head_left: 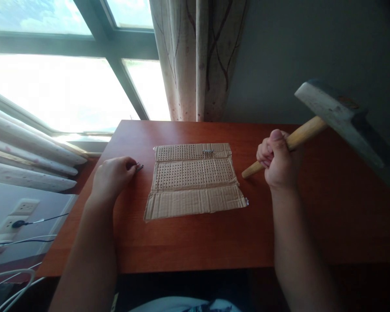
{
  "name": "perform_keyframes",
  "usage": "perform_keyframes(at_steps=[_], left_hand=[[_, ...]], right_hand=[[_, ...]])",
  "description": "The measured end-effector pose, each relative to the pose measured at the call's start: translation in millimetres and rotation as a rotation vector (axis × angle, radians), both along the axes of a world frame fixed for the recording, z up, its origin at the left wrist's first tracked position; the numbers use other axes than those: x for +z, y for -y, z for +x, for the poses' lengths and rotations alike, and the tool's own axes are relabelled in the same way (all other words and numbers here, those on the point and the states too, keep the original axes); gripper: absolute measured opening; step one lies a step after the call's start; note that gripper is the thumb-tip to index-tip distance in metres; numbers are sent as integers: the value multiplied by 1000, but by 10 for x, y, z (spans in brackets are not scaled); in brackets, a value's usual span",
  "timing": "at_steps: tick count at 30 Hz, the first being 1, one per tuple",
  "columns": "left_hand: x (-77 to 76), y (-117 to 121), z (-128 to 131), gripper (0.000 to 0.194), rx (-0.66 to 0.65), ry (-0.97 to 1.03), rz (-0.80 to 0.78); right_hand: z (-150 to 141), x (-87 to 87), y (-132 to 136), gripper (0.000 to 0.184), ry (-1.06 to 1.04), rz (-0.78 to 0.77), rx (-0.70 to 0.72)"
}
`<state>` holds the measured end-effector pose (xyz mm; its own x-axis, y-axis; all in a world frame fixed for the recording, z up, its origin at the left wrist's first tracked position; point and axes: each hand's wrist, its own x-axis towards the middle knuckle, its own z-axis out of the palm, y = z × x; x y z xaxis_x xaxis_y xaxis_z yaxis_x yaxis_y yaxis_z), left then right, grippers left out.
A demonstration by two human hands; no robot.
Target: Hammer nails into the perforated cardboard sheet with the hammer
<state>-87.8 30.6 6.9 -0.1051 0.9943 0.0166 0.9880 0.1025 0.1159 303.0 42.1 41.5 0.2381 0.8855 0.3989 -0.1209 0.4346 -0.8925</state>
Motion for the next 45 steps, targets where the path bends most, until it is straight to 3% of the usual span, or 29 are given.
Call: perform_keyframes(at_steps=[4,8,11,14,18,23,29,45], left_hand=[[10,-6,-20,29,103,197,121],[115,10,86,30,188,690,334],[287,34,316,28,86,1054,432],[487,43,640,17,-100,1173,386],[651,-43,1043,10,-374,1064,269],[592,-282,1302,14,-541,826,266],[451,-397,1371,14,-575,743,262],[440,-410,1382,15,-602,619,260]], right_hand=[[14,-2,-3,54,-18,6,-7],[15,-2,-1,54,-22,-3,-4],[13,-9,1,54,-9,-10,-10],[9,-14,2,54,-4,-17,-6],[1,-3,7,53,-3,-3,6],[5,8,2,56,1,-9,-13],[24,-12,-5,56,0,-7,-19],[9,10,18,56,25,-1,0]])
